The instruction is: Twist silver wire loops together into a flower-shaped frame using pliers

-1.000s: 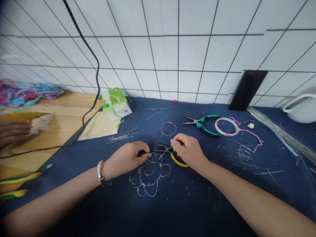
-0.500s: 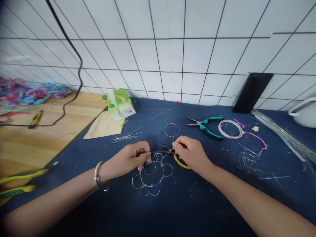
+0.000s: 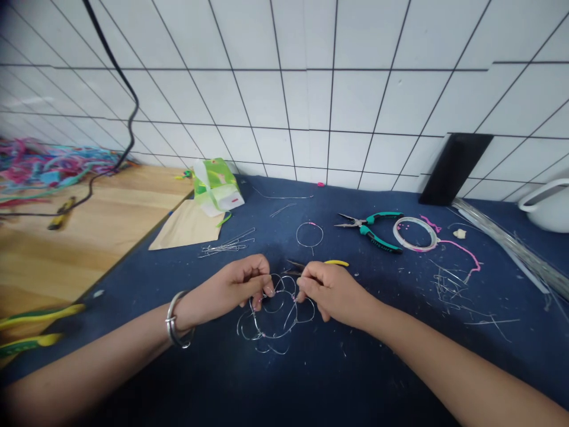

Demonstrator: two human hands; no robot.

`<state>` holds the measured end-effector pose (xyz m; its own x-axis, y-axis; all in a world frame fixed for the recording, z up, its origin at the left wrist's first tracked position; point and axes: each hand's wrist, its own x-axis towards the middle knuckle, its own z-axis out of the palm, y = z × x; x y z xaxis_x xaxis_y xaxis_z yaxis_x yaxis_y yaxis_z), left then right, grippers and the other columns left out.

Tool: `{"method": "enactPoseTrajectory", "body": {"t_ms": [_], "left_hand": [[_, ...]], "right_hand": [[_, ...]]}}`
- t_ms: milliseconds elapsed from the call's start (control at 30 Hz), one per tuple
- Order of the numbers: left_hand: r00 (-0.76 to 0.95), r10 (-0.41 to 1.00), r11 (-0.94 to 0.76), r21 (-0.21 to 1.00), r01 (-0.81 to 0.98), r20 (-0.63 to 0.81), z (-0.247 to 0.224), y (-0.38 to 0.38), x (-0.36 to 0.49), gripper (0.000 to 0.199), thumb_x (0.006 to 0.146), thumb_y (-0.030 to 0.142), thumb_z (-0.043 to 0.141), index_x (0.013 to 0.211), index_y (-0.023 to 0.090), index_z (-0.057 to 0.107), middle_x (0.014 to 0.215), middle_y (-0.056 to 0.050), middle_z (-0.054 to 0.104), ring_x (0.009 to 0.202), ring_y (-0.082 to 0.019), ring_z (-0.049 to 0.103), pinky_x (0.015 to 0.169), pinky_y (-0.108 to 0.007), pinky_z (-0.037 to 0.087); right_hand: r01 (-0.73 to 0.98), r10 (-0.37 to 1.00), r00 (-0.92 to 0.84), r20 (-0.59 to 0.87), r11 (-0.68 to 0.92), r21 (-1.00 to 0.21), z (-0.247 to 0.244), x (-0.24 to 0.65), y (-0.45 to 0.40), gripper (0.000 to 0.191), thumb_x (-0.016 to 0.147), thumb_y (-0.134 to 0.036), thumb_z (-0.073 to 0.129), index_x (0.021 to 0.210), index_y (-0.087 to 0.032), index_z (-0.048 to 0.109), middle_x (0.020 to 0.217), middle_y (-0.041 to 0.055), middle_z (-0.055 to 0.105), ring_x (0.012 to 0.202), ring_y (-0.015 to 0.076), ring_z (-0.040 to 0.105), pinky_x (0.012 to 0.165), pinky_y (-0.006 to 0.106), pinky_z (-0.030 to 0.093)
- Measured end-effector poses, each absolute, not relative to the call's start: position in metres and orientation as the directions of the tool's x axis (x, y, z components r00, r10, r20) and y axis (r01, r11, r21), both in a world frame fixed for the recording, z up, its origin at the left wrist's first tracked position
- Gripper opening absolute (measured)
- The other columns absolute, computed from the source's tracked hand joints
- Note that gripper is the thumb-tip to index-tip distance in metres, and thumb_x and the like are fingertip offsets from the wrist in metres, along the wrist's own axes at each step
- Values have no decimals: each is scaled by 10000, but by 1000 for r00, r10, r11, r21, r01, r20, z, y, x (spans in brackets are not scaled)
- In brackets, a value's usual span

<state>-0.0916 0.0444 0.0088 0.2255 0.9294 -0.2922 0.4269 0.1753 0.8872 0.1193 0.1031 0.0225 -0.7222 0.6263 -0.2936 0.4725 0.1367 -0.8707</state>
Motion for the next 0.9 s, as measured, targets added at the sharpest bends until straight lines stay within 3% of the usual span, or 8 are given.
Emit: {"method": "enactPoseTrajectory", "body": {"t_ms": [167, 267, 433, 633, 767, 900], "left_hand": [[251, 905, 240, 898, 368, -344, 10, 43, -88, 41, 828, 219, 439, 827, 181, 424, 782, -7, 639, 561, -93, 595, 465, -188, 374], [275, 884, 284, 901, 329, -379, 11, 42, -86, 96, 815, 217, 457, 896, 192, 412, 786, 0, 622, 568, -100, 586, 437, -180, 348], [341, 833, 335, 887, 316, -436, 14, 43, -83, 255, 804, 245, 493, 1050, 201, 442, 776, 10, 576, 595, -105, 568, 451, -188, 365], [374, 816, 327, 885, 332, -441, 16, 43, -77, 223, 813, 321, 494, 989, 200, 557, 678, 31, 505, 525, -83, 490, 455, -195, 387], [365, 820, 339, 888, 310, -441, 13, 41, -74, 183, 798, 318, 508, 890, 187, 595, 674, 30, 492, 508, -70, 434, 459, -191, 387], [327, 839, 351, 892, 284, -434, 11, 39, -74, 150, 790, 297, 504, 804, 175, 590, 589, 43, 450, 499, -76, 421, 452, -187, 368]], "right_hand": [[406, 622, -730, -285, 60, -912, 14, 119, 102, 210, 872, -316, 404, 768, -172, 516, 636, -1, 608, 462, 64, 528, 410, 164, 367], [376, 621, -733, -277, 30, -926, 15, 118, 100, 171, 871, -308, 406, 787, -179, 481, 749, 9, 618, 492, 61, 546, 413, 163, 390], [359, 654, -717, -242, 49, -932, 22, 117, 99, 159, 870, -287, 412, 775, -177, 476, 671, -15, 588, 468, 51, 526, 422, 165, 393], [354, 668, -710, -221, 69, -933, 25, 118, 99, 174, 875, -279, 402, 766, -182, 497, 584, -33, 561, 477, 62, 522, 457, 178, 399], [367, 683, -711, -168, 157, -917, 28, 119, 99, 159, 862, -257, 414, 770, -191, 526, 653, -27, 579, 538, 72, 538, 511, 194, 412], [374, 705, -709, 8, 385, -844, 34, 120, 100, 141, 831, -251, 480, 749, -210, 588, 742, -14, 588, 702, 104, 547, 655, 234, 427]]}}
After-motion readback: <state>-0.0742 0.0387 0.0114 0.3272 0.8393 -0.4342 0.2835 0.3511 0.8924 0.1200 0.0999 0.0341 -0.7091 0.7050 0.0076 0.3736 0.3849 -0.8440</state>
